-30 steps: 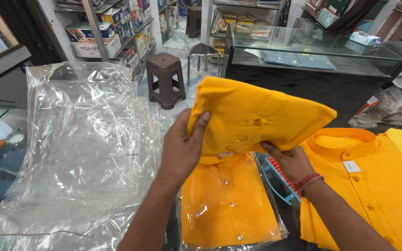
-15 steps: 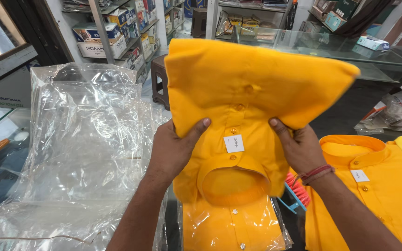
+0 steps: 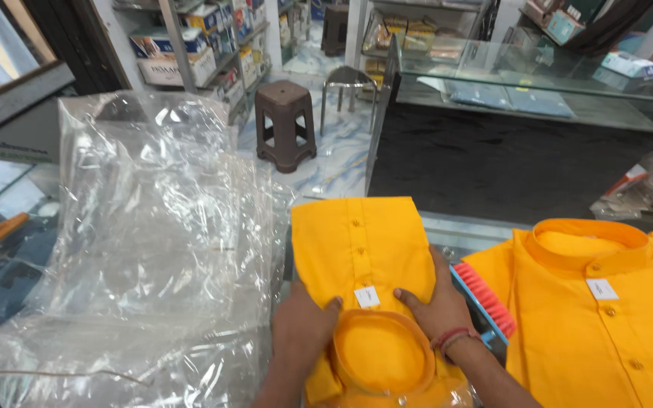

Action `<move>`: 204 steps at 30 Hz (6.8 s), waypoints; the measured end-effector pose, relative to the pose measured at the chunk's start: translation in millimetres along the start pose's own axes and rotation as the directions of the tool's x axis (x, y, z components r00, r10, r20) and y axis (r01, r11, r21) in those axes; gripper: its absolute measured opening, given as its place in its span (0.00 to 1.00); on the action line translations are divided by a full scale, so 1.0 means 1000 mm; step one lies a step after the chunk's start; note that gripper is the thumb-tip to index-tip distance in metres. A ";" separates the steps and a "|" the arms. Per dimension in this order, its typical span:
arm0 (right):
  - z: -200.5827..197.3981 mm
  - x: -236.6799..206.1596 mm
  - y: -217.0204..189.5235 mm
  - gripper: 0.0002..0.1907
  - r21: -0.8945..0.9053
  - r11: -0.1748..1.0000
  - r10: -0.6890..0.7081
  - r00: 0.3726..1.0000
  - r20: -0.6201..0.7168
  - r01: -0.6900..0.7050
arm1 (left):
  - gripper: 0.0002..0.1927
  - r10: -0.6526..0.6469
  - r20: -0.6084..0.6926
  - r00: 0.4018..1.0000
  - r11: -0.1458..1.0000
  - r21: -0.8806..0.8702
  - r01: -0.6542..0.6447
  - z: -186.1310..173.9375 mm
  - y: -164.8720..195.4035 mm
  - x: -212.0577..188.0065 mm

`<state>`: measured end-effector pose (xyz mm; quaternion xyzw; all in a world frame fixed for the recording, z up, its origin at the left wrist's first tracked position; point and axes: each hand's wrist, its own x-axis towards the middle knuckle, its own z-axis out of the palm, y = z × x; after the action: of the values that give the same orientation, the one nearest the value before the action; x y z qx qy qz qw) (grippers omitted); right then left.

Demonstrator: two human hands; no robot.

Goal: The person folds a yellow shirt, brushes its surface with a blue brush, and places it into a clear plastic bag. The person repeats this process for multiple shirts, stacking the packaged items on the counter.

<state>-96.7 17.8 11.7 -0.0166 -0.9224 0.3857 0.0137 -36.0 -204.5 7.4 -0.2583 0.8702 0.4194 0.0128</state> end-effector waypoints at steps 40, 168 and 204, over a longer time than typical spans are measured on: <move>0.036 -0.057 -0.113 0.20 -0.417 0.908 -0.040 0.998 -0.039 0.020 | 0.42 0.297 -0.315 0.901 0.657 0.753 0.046 -0.081 0.019 -0.032; -0.112 -0.006 -0.025 0.30 -0.186 0.896 0.426 0.662 0.616 -0.404 | 0.54 -0.092 0.006 0.996 0.981 -0.169 0.092 -0.079 0.024 -0.017; -0.072 0.008 0.010 0.48 -0.552 0.804 0.181 0.975 -0.127 -0.221 | 0.49 0.159 0.288 0.944 0.929 0.281 -0.242 0.005 0.033 -0.054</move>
<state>-102.2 76.3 55.2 -0.1305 -0.9869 0.0950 -0.0015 -5.2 -160.2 40.7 -0.1045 0.9382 0.3056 0.1242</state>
